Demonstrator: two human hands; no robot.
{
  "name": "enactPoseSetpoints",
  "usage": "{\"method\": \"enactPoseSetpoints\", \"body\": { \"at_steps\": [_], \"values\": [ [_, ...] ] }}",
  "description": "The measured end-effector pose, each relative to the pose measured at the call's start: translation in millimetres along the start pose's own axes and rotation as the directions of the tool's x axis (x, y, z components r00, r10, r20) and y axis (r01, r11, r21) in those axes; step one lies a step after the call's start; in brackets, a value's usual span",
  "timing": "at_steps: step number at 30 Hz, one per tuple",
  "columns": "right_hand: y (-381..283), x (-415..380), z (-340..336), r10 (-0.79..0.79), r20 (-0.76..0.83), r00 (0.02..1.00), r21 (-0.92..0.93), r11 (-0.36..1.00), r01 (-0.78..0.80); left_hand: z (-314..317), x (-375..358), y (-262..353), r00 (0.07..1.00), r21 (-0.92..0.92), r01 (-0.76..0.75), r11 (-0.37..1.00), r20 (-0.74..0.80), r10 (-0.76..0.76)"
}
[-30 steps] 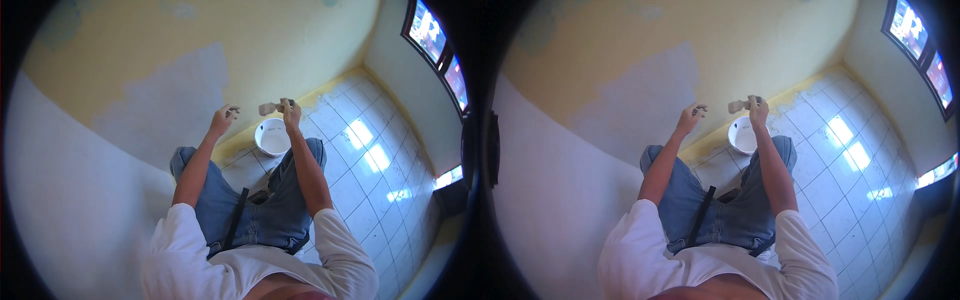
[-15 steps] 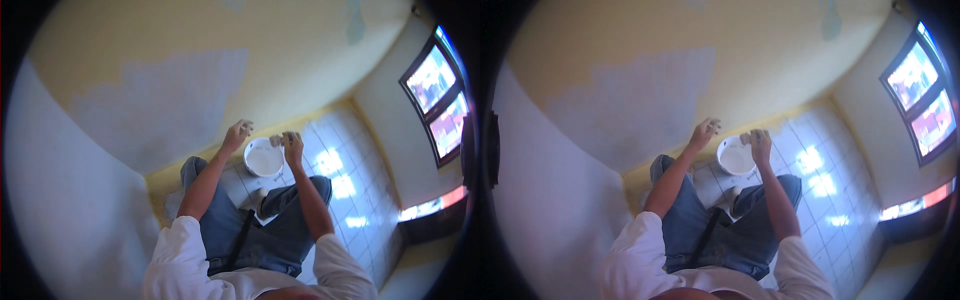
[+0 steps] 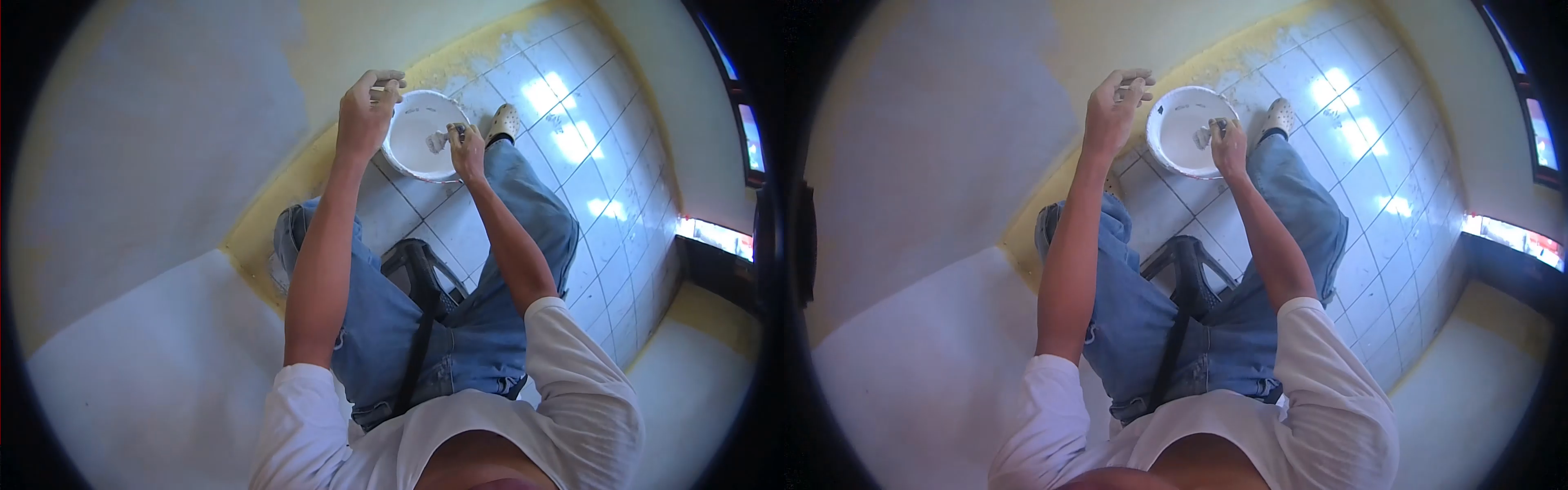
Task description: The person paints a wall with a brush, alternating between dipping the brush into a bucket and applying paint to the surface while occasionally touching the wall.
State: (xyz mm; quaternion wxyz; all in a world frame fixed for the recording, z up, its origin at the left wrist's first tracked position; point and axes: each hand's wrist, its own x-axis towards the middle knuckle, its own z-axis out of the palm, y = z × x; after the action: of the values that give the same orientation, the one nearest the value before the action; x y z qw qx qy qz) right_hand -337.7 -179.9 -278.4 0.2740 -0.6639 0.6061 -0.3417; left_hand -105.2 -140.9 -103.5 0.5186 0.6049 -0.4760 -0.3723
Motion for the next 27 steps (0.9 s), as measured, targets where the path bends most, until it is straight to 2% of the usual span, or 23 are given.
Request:
{"method": "enactPoseSetpoints", "body": {
  "at_steps": [6, 9, 11, 15, 18, 21, 27],
  "values": [
    [68.9, 6.9, 33.9, 0.022, -0.052, 0.998, -0.07, 0.997, -0.026, 31.6, 13.0, -2.8, 0.992, -0.013, -0.024, 1.0, 0.125, 0.026],
    [98.7, 9.5, 53.9, -0.004, -0.066, 0.998, -0.16, 0.987, -0.007, 35.2, 16.5, -11.5, 0.994, -0.018, -0.015, 1.0, 0.109, 0.017],
    [118.5, 10.6, 66.0, -0.067, -0.083, 0.994, -0.2, 0.979, 0.049, 31.3, 16.8, -11.9, 0.996, 0.1, -0.01, 0.995, 0.085, 0.001],
    [131.1, 8.9, 77.1, -0.006, 0.014, 1.0, -0.213, 0.977, 0.009, 20.5, 11.4, -21.5, 0.998, 0.347, -0.048, 0.937, 0.056, 0.03],
    [149.2, 4.3, 91.0, -0.057, 0.0, 0.998, -0.252, 0.966, 0.055, 9.7, 3.0, -28.1, 0.992, 0.416, -0.111, 0.903, 0.108, 0.072],
    [153.3, 0.8, 100.2, -0.037, 0.008, 0.999, -0.239, 0.97, 0.038, -1.4, -1.9, -29.7, 0.992, 0.463, -0.06, 0.884, 0.13, -0.001],
    [153.4, -2.5, 104.2, 0.014, 0.031, 0.999, -0.244, 0.97, -0.005, -12.3, -8.4, -34.8, 0.994, 0.457, -0.04, 0.888, 0.109, -0.012]
  ]
}}
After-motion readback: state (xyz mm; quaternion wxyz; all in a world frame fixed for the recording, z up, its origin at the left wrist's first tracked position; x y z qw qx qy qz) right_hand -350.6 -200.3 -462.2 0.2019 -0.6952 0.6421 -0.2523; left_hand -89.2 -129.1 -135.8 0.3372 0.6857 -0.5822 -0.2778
